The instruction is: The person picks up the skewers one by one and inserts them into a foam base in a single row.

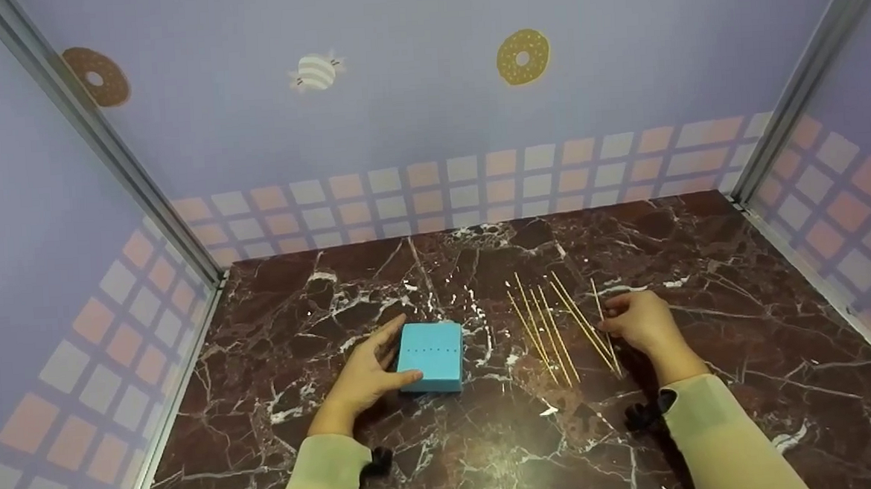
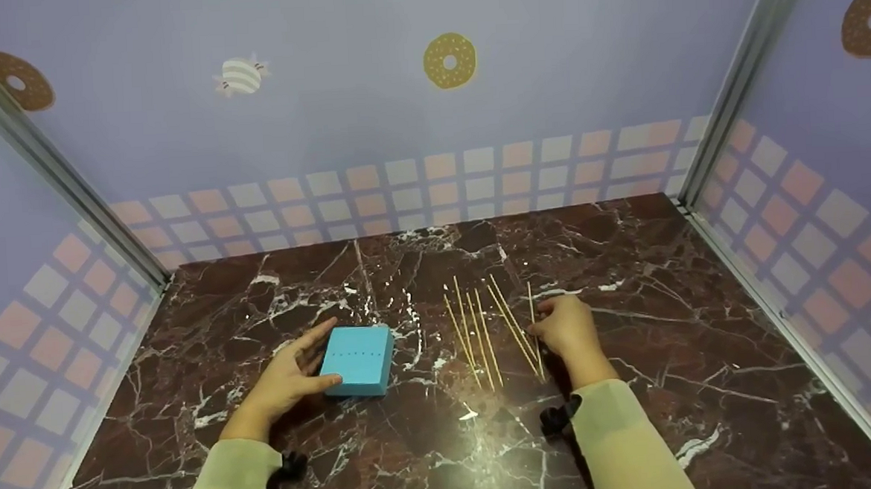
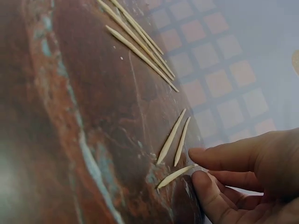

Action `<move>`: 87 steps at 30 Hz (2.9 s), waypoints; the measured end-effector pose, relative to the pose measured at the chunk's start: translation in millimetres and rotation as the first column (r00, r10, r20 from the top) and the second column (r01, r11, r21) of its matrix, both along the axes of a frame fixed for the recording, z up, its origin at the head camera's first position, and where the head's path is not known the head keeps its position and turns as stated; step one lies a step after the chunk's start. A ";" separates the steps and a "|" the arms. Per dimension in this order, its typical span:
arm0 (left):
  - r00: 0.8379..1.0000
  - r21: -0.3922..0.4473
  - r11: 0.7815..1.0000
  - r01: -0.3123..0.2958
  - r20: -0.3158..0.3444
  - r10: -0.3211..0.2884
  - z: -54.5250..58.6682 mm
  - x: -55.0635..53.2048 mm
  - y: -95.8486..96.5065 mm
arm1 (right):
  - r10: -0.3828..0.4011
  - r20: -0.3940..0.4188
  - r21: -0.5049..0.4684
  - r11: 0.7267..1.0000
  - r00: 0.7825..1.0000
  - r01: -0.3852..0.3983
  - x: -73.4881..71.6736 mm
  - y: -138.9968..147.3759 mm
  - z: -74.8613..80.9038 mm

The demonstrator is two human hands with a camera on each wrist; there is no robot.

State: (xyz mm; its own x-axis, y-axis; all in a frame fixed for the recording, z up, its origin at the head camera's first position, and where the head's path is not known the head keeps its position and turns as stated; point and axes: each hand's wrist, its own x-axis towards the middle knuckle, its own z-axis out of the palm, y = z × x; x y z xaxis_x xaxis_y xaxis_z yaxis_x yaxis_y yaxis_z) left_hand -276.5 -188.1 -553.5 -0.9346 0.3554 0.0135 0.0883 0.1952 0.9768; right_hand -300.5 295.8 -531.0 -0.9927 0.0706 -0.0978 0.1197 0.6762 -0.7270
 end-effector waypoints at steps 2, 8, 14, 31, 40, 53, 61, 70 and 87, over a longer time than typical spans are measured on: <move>1.000 -0.004 1.000 0.012 0.010 -0.012 0.2 0.1 -0.2 | 0.004 -0.009 0.031 1.000 1.000 -0.004 -0.4 -0.6 0.5; 0.999 -0.019 0.999 0.031 0.036 -0.030 -0.5 1.0 1.0 | 0.008 -0.003 0.064 0.998 1.000 -0.008 0.7 -0.9 0.4; 0.999 -0.047 0.999 0.018 0.035 -0.017 -1.3 2.9 1.5 | 0.014 -0.018 0.091 0.996 1.000 -0.012 1.6 -2.1 -1.0; 0.995 -0.108 0.990 -0.091 -0.051 0.086 -7.1 3.3 5.4 | 0.000 -0.081 0.173 0.985 0.997 0.014 0.9 -4.3 -2.0; 0.993 -0.157 0.982 -0.106 -0.075 0.095 -4.8 4.4 6.6 | 0.008 -0.035 0.263 0.965 0.999 0.002 7.6 -4.3 8.5; 0.990 -0.205 0.973 -0.109 -0.107 0.089 -6.6 3.3 7.9 | -0.074 -0.032 0.185 0.980 0.997 0.079 7.5 1.8 12.1; 0.984 -0.257 0.956 -0.141 -0.138 0.109 -2.5 1.9 4.5 | -0.077 -0.104 -0.002 0.997 0.992 0.077 7.4 -12.8 25.8; 0.991 -0.218 0.970 -0.105 -0.103 0.084 -3.4 3.3 5.7 | 0.004 -0.205 -0.177 0.983 0.979 -0.041 3.0 -54.4 49.7; 0.987 -0.253 0.959 -0.126 -0.132 0.095 -4.0 4.0 4.9 | 0.143 -0.213 -0.520 0.821 0.967 -0.236 -3.3 -141.0 72.7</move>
State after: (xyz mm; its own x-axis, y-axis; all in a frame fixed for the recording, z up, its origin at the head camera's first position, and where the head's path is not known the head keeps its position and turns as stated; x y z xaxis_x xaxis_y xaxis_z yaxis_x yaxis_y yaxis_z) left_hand -272.5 -183.2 -557.5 -0.9657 0.2556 0.0464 0.1628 0.4562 0.8749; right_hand -303.8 154.8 -458.3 -0.9859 -0.1384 0.0937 -0.1169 0.1706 -0.9784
